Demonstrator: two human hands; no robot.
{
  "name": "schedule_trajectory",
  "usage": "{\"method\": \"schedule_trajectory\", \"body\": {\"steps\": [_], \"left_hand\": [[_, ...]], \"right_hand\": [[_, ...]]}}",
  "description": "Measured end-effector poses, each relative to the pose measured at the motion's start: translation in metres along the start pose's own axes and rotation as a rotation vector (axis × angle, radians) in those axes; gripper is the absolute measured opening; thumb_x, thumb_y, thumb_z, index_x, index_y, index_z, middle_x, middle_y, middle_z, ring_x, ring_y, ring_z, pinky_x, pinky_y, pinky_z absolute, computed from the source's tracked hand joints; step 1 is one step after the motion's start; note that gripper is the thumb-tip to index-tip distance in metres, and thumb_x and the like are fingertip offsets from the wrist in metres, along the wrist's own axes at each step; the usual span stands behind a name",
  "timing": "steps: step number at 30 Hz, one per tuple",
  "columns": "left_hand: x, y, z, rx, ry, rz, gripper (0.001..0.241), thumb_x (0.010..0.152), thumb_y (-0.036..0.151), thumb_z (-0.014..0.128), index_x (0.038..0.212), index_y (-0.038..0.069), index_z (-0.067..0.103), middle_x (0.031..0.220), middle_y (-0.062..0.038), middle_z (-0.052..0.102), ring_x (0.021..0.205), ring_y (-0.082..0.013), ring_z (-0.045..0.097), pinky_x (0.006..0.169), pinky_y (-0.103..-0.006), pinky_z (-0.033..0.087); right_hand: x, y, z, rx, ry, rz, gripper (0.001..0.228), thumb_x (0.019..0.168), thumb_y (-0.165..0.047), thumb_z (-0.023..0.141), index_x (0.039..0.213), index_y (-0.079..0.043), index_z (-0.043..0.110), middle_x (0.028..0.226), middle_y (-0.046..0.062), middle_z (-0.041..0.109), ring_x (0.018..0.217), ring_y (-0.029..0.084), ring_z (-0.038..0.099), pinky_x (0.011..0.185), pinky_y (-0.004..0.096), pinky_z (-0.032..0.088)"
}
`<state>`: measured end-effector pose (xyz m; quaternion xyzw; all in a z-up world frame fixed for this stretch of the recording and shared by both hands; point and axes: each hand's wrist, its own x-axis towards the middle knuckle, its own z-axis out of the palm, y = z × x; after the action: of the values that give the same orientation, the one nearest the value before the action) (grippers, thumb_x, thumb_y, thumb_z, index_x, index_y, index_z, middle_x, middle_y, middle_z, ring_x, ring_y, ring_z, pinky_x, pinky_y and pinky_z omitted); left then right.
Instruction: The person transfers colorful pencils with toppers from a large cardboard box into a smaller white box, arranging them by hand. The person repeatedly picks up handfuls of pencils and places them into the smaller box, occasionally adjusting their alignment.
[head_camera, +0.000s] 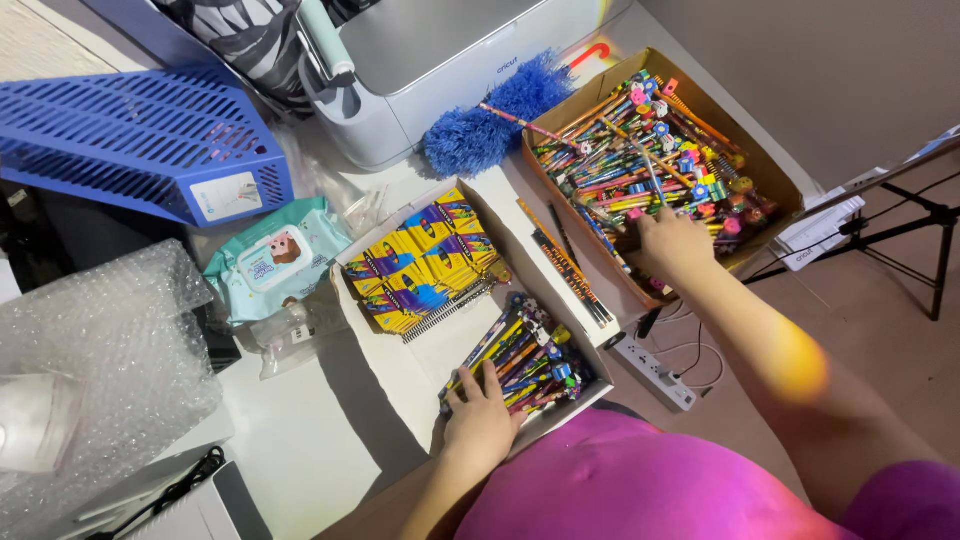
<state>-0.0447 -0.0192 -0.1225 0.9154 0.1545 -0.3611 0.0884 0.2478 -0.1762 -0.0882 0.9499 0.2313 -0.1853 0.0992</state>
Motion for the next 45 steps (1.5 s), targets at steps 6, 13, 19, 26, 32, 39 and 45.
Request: {"method": "schedule_trajectory", "body": {"steps": [6, 13, 19, 26, 32, 39, 45], "left_hand": [[-0.007, 0.009, -0.021, -0.081, -0.07, -0.168, 0.085, 0.092, 0.06, 0.04, 0.147, 0.01, 0.0, 0.142, -0.031, 0.02, 0.094, -0.0385, 0.06, 0.063, -0.0452, 0.053], [-0.018, 0.001, -0.033, -0.066, -0.113, -0.156, 0.091, 0.089, 0.062, 0.046, 0.147, 0.009, 0.001, 0.146, -0.025, 0.018, 0.094, -0.036, 0.062, 0.068, -0.0412, 0.053], [-0.039, -0.019, -0.067, -0.263, 0.083, -0.013, 0.07, 0.087, 0.051, 0.052, 0.14, 0.015, 0.025, 0.146, -0.017, 0.023, 0.118, -0.0429, 0.043, 0.094, -0.0544, 0.037], [-0.055, -0.016, -0.116, -0.555, 0.343, 0.301, 0.052, 0.088, 0.033, 0.05, 0.132, 0.009, 0.039, 0.138, -0.008, 0.041, 0.118, -0.0311, 0.046, 0.093, -0.0429, 0.038], [-0.043, 0.008, -0.14, -0.797, 0.465, 0.491, 0.045, 0.085, 0.028, 0.052, 0.127, 0.01, 0.048, 0.129, -0.007, 0.054, 0.119, -0.0236, 0.05, 0.099, -0.0349, 0.037], [-0.006, 0.039, -0.13, -1.192, 0.309, 0.456, 0.049, 0.085, 0.023, 0.053, 0.132, 0.015, 0.043, 0.126, -0.014, 0.054, 0.12, -0.0223, 0.05, 0.1, -0.0347, 0.04], [-0.001, 0.045, -0.124, -1.167, 0.272, 0.398, 0.046, 0.083, 0.025, 0.053, 0.129, 0.019, 0.048, 0.122, -0.014, 0.057, 0.117, -0.0211, 0.053, 0.097, -0.0335, 0.043]], "right_hand": [[0.02, 0.005, 0.014, -0.029, 0.011, -0.098, 0.06, 0.074, -0.036, 0.071, 0.124, -0.014, 0.047, 0.116, 0.012, 0.056, 0.11, 0.033, 0.053, 0.091, 0.047, 0.046], [0.026, 0.01, 0.015, -0.21, 0.042, -0.172, 0.028, 0.083, -0.012, 0.046, 0.109, -0.015, 0.055, 0.09, 0.002, 0.065, 0.086, 0.025, 0.06, 0.067, 0.038, 0.04], [0.015, 0.036, -0.025, 0.167, 0.045, -0.128, 0.029, 0.101, -0.034, 0.038, 0.09, -0.01, 0.052, 0.07, 0.004, 0.059, 0.06, 0.018, 0.059, 0.051, 0.032, 0.055], [-0.025, 0.047, -0.079, 1.313, 0.496, -0.258, 0.005, 0.095, -0.006, 0.051, 0.096, -0.006, 0.055, 0.095, 0.007, 0.064, 0.086, 0.018, 0.063, 0.075, 0.032, 0.051], [-0.04, 0.033, -0.087, 2.251, 0.577, -0.417, 0.005, 0.093, -0.011, 0.057, 0.096, -0.011, 0.053, 0.09, 0.009, 0.066, 0.089, 0.027, 0.067, 0.086, 0.037, 0.057], [-0.013, 0.034, -0.052, 2.658, 0.413, 0.035, 0.004, 0.091, -0.016, 0.059, 0.093, -0.013, 0.06, 0.095, 0.007, 0.07, 0.092, 0.027, 0.07, 0.054, 0.03, 0.048], [-0.005, 0.05, -0.054, 2.685, 0.727, 0.246, 0.005, 0.092, -0.012, 0.053, 0.094, -0.011, 0.058, 0.089, 0.011, 0.072, 0.088, 0.03, 0.07, 0.088, 0.041, 0.058]]}}
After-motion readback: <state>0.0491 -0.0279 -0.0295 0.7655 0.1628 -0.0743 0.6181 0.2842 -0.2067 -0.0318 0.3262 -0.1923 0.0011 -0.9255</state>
